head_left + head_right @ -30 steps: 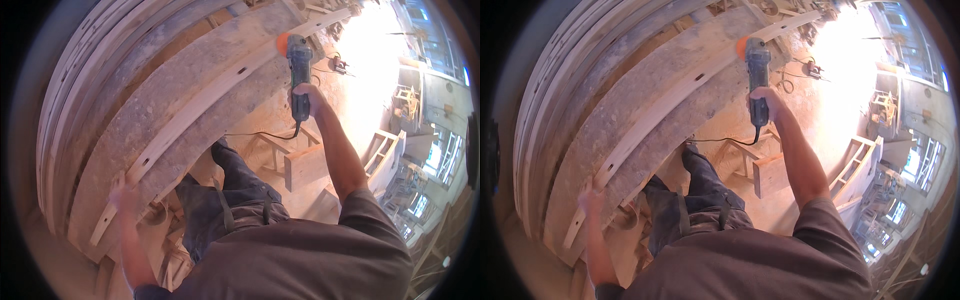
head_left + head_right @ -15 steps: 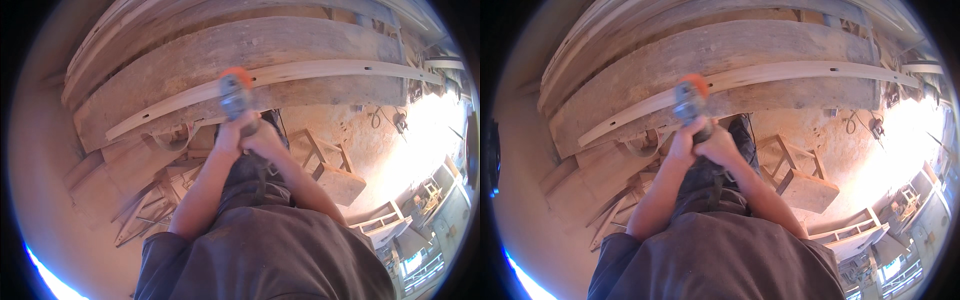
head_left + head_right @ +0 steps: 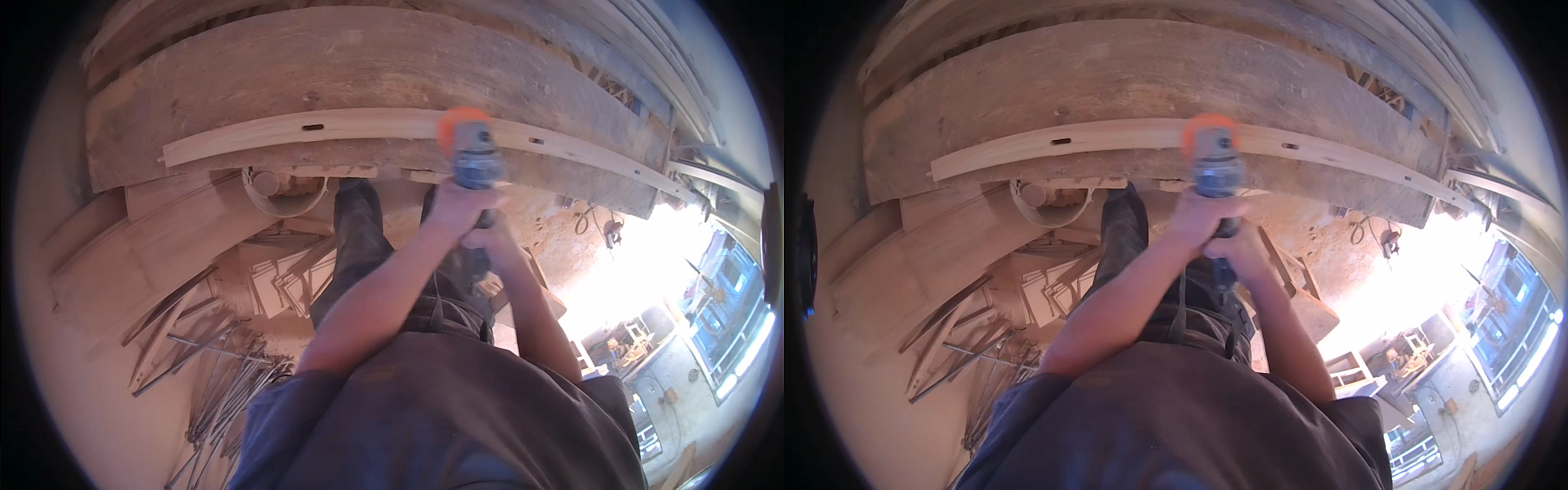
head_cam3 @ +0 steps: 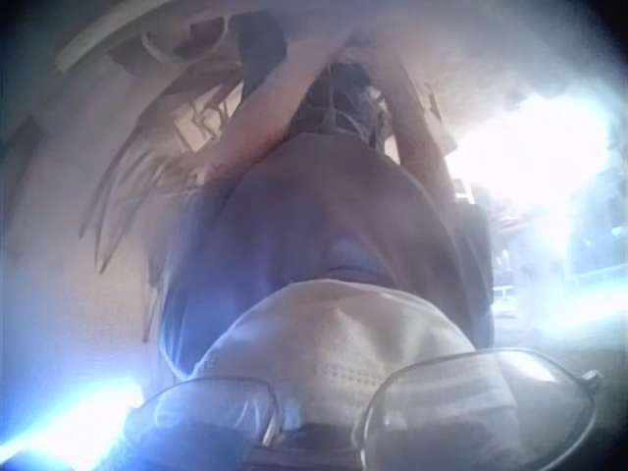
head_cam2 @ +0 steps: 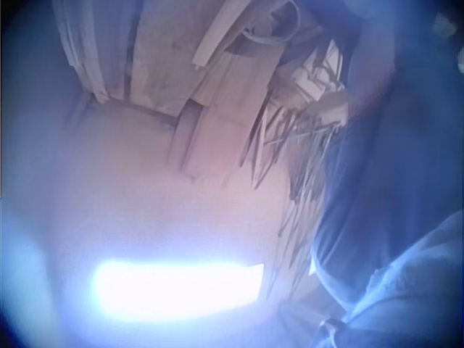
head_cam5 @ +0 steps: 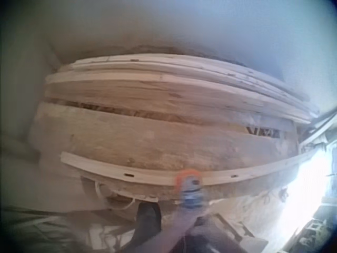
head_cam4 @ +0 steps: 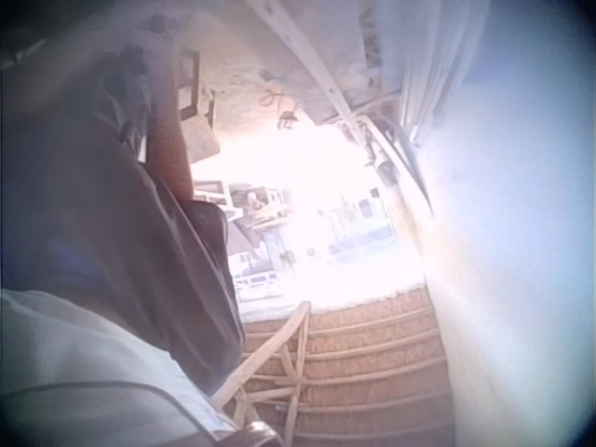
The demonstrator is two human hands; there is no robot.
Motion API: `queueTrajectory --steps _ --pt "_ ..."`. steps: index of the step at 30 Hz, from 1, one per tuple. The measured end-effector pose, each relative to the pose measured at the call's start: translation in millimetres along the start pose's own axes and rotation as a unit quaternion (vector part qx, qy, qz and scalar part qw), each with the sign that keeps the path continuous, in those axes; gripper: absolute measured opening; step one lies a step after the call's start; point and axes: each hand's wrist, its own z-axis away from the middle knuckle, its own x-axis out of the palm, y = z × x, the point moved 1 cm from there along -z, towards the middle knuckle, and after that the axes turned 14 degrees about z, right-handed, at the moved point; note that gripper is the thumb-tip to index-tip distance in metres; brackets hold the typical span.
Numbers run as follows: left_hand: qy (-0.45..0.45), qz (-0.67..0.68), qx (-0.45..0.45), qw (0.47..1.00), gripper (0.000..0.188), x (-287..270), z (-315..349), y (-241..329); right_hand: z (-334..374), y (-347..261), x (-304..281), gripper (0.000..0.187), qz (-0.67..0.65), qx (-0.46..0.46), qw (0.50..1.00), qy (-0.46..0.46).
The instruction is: The person uses an angle grinder to sand a long wooden beam and then uses a pencil to mark a small wooden strip.
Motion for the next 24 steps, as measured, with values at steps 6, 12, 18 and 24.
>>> queueTrajectory --steps 6,12,18,24 --pt "0.122 0.186 0.060 0.973 0.022 -176 53 135 -62 -119 191 0.071 0.233 -0.067 0.962 -0.125" --pt "0.076 0.219 0.094 0.968 0.018 -224 58 143 -71 -118 234 0.073 0.250 -0.109 0.956 -0.106" --pt "0.044 0.049 0.075 0.995 0.030 -128 42 81 -15 -58 142 0.041 0.045 0.002 0.996 -0.076" --pt "0.055 0.153 0.124 0.979 0.019 -195 49 120 -60 -75 202 0.040 0.198 -0.072 0.973 -0.094"
